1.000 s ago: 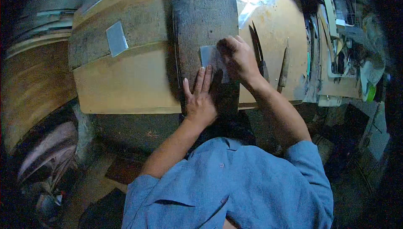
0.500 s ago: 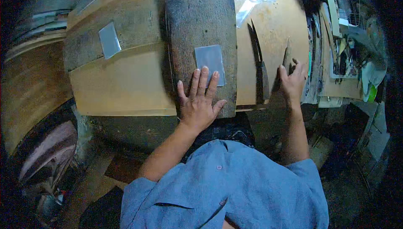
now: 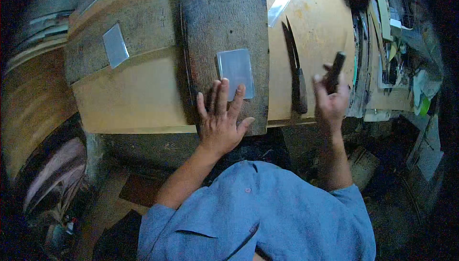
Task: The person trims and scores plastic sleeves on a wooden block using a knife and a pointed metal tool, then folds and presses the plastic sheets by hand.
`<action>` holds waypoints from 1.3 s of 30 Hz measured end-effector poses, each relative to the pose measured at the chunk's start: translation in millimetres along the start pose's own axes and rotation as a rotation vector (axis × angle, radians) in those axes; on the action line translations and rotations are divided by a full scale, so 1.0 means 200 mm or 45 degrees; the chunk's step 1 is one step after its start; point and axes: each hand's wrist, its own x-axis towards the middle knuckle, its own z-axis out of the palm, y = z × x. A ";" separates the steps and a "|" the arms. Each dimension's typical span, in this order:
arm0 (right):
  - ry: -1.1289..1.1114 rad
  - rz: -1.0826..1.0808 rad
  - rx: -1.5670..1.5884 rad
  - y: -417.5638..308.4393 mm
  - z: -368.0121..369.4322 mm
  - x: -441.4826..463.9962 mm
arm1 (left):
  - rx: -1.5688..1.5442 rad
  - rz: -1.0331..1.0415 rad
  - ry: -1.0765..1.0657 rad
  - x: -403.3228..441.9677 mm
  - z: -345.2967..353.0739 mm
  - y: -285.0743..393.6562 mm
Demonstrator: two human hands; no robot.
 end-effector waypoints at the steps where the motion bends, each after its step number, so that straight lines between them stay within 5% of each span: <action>1: -0.077 -0.038 0.195 -0.01 0.06 -0.04 | -0.032 0.014 0.051 -0.01 0.00 -0.01; 4: -0.302 0.054 0.556 -0.01 0.23 -0.15 | -0.072 -0.104 -0.005 -0.05 -0.03 0.00; 6: -0.364 0.148 0.447 -0.07 0.28 -0.19 | -0.085 -0.110 -0.047 -0.07 -0.03 0.00; 23: -0.261 -0.171 0.154 0.00 0.44 -0.21 | -0.087 -0.146 -0.207 -0.09 -0.01 0.03; 39: -0.235 -0.133 0.151 -0.01 0.45 -0.19 | -0.017 -0.137 -0.168 -0.09 0.01 0.03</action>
